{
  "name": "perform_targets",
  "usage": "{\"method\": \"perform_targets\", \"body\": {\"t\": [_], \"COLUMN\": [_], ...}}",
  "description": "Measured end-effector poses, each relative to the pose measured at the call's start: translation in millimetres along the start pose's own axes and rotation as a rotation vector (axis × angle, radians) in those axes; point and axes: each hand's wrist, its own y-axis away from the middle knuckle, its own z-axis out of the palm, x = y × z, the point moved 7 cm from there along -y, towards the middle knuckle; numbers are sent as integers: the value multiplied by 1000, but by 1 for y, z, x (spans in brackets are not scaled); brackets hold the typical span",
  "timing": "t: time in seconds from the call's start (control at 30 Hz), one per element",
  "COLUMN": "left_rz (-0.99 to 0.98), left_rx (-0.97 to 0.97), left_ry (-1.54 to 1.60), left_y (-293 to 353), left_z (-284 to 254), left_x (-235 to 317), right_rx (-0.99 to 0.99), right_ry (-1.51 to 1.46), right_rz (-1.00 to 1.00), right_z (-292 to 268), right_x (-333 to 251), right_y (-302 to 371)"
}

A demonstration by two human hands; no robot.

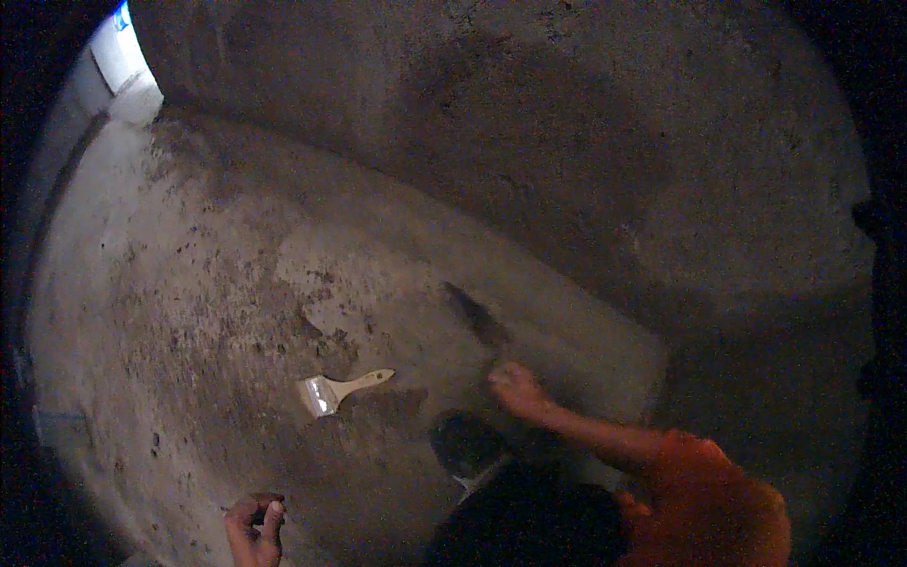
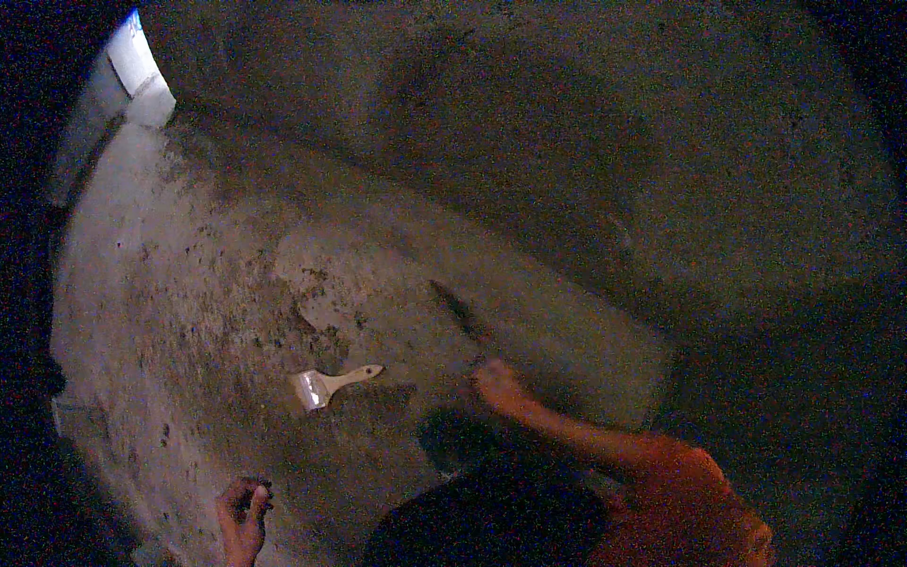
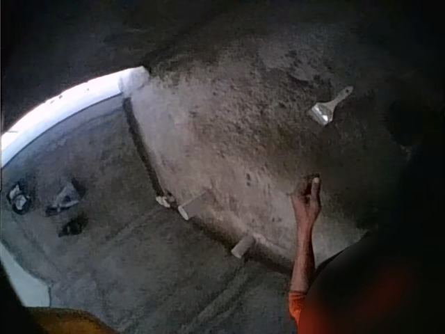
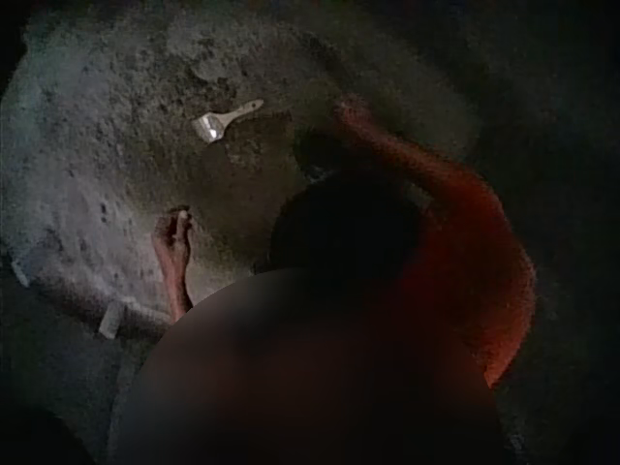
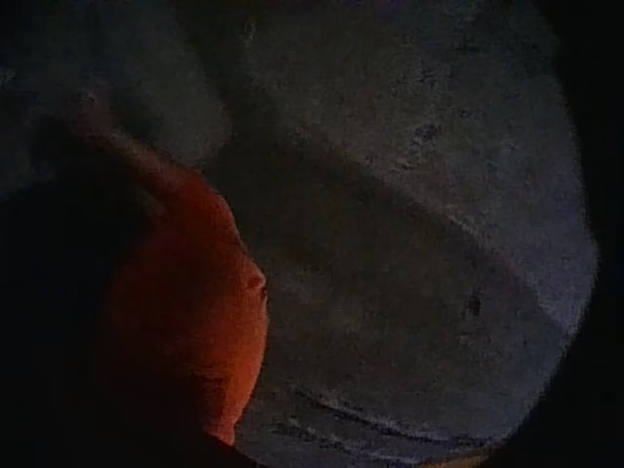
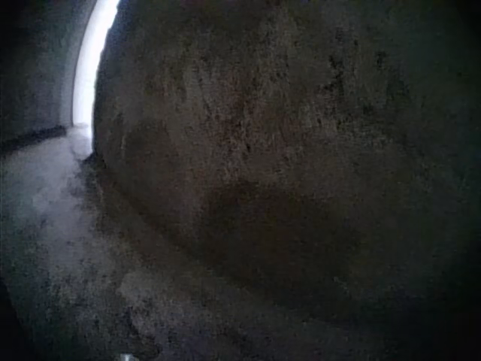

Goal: The person retrieves a brush from a bag and uses it to sweep dust and debris on a concrete floor. They move around the room, sweeping different areas and occasionally switching the brush between hands.

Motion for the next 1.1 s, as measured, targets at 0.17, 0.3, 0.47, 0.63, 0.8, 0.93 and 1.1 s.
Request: {"method": "perform_targets", "body": {"t": [0.17, 0.3, 0.47, 0.63, 0.8, 0.93, 1.1], "left_rz": [73, 63, 29, 79, 141, 79, 87], "left_rx": [186, 172, 161, 164, 307, 318, 256], "left_ry": [149, 25, 76, 4, 72, 109, 128], "left_y": [4, 8, 8, 8, 30, 40, 34], "left_z": [0, -7, -14, -20, -43, -56, -62], "left_x": [12, 19, 28, 31, 21, 9, 20], "right_rx": [388, 530, 201, -77, -200, -383, -474], "right_ry": [305, 372, 524, 538, 505, 97, -29], "right_rz": [572, 209, -339, -827, -805, -569, -968], "right_z": [-103, -146, -59, 103, 128, 101, 132], "right_x": [170, 122, -69, -185, -216, -244, -315], "right_y": [57, 64, 27, -19, -37, -36, -10]}}
